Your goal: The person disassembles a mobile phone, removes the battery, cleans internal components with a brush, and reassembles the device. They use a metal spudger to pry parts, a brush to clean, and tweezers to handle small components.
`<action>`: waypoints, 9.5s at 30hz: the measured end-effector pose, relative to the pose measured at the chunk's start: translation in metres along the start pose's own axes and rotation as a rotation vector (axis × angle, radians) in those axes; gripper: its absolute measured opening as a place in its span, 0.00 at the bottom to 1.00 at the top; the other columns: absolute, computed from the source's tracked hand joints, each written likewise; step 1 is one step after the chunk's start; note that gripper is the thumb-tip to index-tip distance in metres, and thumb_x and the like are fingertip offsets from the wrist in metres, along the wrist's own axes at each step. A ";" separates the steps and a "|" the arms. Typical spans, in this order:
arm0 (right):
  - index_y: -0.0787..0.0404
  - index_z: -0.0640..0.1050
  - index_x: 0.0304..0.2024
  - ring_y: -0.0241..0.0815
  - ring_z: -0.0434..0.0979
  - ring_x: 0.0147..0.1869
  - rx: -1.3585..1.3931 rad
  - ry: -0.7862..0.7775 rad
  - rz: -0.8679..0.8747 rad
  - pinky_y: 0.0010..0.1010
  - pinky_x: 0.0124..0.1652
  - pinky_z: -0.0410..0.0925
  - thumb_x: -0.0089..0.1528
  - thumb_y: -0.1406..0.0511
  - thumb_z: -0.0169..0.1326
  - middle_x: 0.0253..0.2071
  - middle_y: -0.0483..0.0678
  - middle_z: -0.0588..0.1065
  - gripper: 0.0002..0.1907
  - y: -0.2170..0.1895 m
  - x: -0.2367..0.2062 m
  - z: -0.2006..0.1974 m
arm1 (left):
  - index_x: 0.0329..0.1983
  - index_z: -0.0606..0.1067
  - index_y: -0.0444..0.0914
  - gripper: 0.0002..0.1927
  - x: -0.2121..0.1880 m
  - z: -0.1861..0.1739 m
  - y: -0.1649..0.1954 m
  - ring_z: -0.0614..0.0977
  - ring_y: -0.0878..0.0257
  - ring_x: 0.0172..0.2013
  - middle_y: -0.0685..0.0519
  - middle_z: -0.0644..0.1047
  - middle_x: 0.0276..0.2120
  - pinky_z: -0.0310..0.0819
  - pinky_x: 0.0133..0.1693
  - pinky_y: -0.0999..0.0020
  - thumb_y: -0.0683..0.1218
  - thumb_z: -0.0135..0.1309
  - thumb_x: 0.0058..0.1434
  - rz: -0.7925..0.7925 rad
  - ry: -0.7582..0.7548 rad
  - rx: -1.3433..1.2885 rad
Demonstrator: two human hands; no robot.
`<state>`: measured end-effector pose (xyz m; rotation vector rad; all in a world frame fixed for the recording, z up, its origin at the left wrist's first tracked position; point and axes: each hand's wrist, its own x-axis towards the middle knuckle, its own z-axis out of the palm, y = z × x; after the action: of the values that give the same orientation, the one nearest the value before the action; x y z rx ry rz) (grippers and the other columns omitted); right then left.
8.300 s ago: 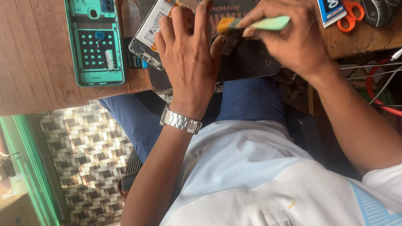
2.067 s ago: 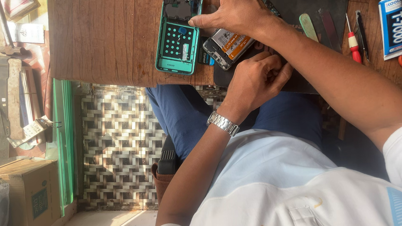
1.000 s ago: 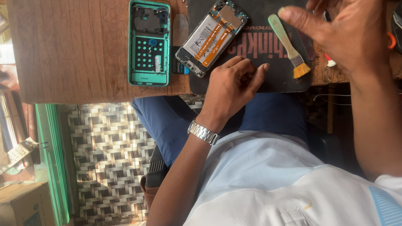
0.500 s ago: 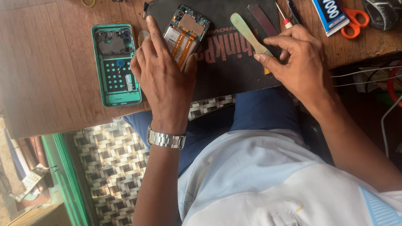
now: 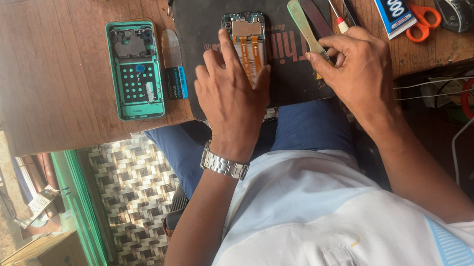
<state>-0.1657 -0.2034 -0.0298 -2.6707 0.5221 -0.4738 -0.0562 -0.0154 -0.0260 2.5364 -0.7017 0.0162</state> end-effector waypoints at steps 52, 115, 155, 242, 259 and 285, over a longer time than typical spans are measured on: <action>0.68 0.84 0.46 0.42 0.80 0.39 -0.077 0.106 -0.218 0.26 0.37 0.70 0.63 0.73 0.69 0.42 0.53 0.78 0.09 0.004 0.008 -0.034 | 0.57 0.74 0.44 0.49 0.019 0.012 -0.064 0.53 0.40 0.73 0.36 0.56 0.72 0.42 0.71 0.41 0.73 0.73 0.36 0.372 -0.087 -0.218; 0.65 0.79 0.41 0.29 0.74 0.35 0.421 -0.078 0.026 0.20 0.37 0.67 0.73 0.70 0.62 0.34 0.45 0.76 0.06 0.027 0.040 -0.012 | 0.60 0.74 0.40 0.47 0.008 0.023 -0.064 0.54 0.42 0.73 0.41 0.54 0.75 0.46 0.71 0.43 0.74 0.69 0.46 0.330 -0.015 -0.173; 0.60 0.79 0.61 0.31 0.72 0.32 0.315 -0.089 0.031 0.24 0.31 0.65 0.72 0.67 0.57 0.34 0.46 0.77 0.14 -0.002 -0.026 0.007 | 0.61 0.73 0.40 0.48 0.030 0.040 -0.054 0.53 0.41 0.74 0.45 0.55 0.76 0.43 0.73 0.40 0.74 0.72 0.48 0.347 -0.044 -0.154; 0.63 0.83 0.43 0.40 0.82 0.37 -0.011 -0.337 -0.439 0.29 0.39 0.70 0.68 0.71 0.61 0.36 0.48 0.81 0.02 0.014 0.055 0.002 | 0.61 0.75 0.41 0.48 0.035 0.037 -0.070 0.53 0.42 0.73 0.45 0.56 0.75 0.45 0.72 0.42 0.76 0.69 0.47 0.339 -0.019 -0.165; 0.63 0.83 0.45 0.35 0.80 0.33 0.222 -0.507 -0.289 0.25 0.34 0.71 0.66 0.73 0.59 0.34 0.49 0.81 0.06 0.014 0.071 0.005 | 0.61 0.75 0.41 0.49 0.036 0.037 -0.072 0.53 0.42 0.73 0.45 0.56 0.75 0.45 0.71 0.41 0.76 0.69 0.46 0.335 -0.021 -0.170; 0.66 0.77 0.60 0.39 0.85 0.42 0.295 -0.211 -0.143 0.25 0.38 0.76 0.72 0.69 0.57 0.45 0.55 0.82 0.14 -0.021 0.016 0.005 | 0.62 0.73 0.40 0.46 0.036 0.026 -0.066 0.55 0.43 0.74 0.44 0.56 0.75 0.46 0.71 0.43 0.70 0.70 0.48 0.335 -0.039 -0.161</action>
<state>-0.1439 -0.1905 -0.0219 -2.4432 0.1837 -0.2779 0.0042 0.0039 -0.0750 2.2473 -1.0903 0.0240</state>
